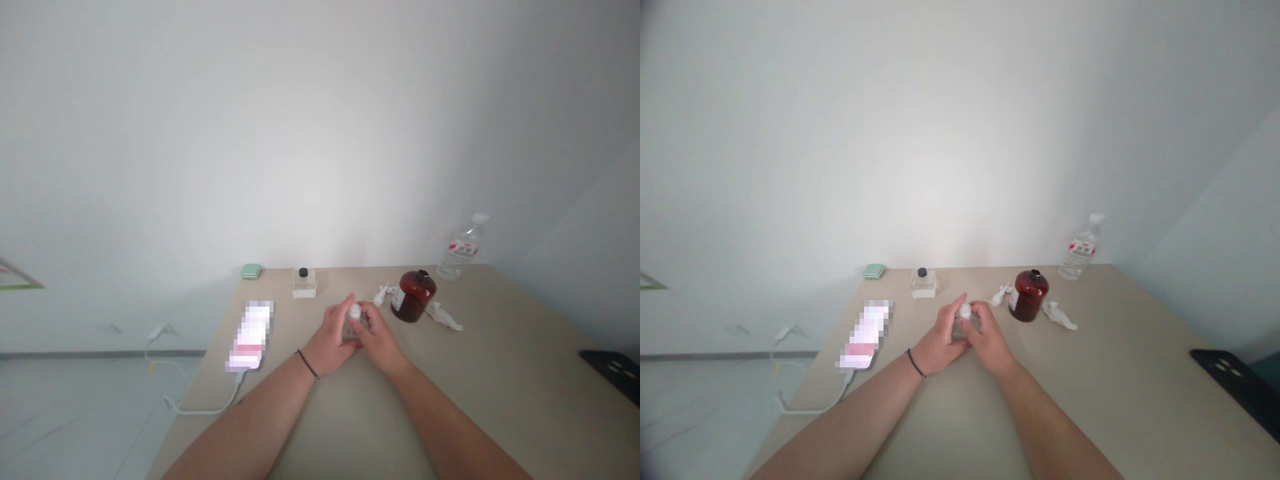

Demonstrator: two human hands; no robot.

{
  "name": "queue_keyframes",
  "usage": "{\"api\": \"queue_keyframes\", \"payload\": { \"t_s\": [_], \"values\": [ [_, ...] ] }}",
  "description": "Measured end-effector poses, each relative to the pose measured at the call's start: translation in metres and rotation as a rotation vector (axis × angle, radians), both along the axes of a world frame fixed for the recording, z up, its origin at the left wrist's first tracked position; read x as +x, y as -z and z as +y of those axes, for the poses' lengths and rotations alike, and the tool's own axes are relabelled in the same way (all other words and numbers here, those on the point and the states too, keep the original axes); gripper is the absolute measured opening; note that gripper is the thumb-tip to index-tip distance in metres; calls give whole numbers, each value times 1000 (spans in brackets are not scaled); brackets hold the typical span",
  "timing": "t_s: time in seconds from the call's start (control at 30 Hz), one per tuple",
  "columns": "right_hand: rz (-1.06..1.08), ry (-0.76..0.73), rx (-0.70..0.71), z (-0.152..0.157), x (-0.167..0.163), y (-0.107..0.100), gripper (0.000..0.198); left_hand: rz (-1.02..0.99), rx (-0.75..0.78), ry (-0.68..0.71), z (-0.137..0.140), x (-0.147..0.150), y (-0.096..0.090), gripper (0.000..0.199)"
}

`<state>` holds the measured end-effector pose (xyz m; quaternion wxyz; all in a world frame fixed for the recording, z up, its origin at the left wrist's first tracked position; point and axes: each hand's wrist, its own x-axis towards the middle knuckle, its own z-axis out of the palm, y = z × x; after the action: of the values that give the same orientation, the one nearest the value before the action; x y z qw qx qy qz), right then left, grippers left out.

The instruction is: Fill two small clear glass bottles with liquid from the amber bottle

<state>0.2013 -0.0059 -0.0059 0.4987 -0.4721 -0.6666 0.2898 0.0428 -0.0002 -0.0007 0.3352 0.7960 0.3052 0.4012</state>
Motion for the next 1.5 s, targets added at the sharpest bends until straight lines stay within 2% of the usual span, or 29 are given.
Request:
{"api": "queue_keyframes", "payload": {
  "t_s": [0.23, 0.47, 0.73, 0.83, 1.0, 1.2, 1.5],
  "values": [
    [-71, -45, 88, -3, 4, -7, 33, 3, 14, -4, 0, -1, -1, 94],
    [-41, -43, 72, -2, 4, -9, 37, 9, 11, -1, 1, -1, 1, 98],
    [-4, -28, -20, -2, 3, -4, 36, -2, 12, 3, 0, 0, 0, 95],
    [-32, -10, 13, -3, 2, -9, 31, -38, -23, -6, 1, 0, 3, 98],
    [8, 28, 117, -2, 2, -15, 32, -154, -162, 38, 4, 3, 8, 114],
    [49, 93, 171, -7, 6, -22, 32, -178, -243, 49, 6, 4, 8, 121],
    [10, 115, 253, -8, 12, -28, 25, -132, -265, 51, 7, 3, 9, 116]
  ]
}}
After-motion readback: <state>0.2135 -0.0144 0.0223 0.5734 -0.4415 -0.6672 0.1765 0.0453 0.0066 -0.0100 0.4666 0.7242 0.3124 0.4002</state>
